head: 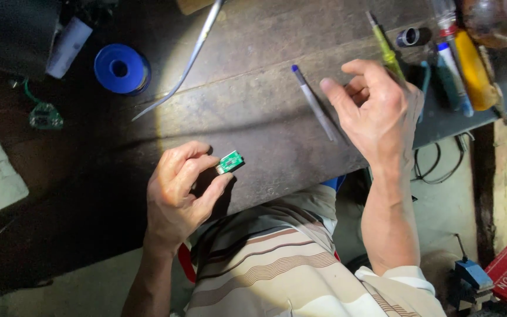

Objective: Soldering components onto a small green circuit board at an electronics repair bench.

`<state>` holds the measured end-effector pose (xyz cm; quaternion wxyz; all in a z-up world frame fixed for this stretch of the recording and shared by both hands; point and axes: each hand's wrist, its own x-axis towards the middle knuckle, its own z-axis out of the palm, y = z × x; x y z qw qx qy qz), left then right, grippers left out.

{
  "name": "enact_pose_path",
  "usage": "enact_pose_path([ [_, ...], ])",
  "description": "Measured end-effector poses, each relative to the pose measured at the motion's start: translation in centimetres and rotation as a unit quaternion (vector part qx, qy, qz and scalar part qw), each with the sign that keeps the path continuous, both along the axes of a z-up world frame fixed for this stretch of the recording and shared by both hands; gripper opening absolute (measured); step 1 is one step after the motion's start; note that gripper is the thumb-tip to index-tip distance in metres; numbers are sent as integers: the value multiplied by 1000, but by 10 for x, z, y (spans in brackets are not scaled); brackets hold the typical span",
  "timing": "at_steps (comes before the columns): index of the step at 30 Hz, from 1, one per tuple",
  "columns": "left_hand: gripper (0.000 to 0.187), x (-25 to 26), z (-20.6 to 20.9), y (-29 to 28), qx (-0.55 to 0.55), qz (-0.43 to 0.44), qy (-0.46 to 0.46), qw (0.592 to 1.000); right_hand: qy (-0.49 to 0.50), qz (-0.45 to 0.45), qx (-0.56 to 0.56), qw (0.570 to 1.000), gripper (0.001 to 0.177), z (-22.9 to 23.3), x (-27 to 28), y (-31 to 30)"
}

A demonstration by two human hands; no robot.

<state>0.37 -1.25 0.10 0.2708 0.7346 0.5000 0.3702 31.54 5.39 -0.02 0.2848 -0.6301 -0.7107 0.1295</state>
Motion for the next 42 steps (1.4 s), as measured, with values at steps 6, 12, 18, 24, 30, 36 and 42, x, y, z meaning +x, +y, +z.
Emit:
enact_pose_path([
  [6, 36, 3, -2, -6, -3, 17, 22, 1000, -147, -59, 29, 987, 11, 38, 41, 12],
  [12, 47, 0, -6, -10, -23, 37, 15, 999, -226, -101, 19, 969, 26, -2, 58, 19],
  [18, 46, -2, 0, -9, -23, 59, -29, 998, -298, -176, 64, 936, 31, -18, 66, 13],
  [24, 42, -7, 4, -14, -10, 75, -68, 995, -315, -164, 31, 934, 18, -21, 74, 10],
  [30, 32, -12, 52, -46, 14, -15, 105, 994, -147, 6, 87, 985, 17, 54, 20, -61],
  [36, 29, 11, 82, -40, 253, -69, 168, 950, 15, 336, -43, 941, 16, 93, -82, -95],
  [42, 31, -42, 74, -83, -455, 60, -138, 878, 195, 348, -46, 916, 36, 89, -85, -64],
])
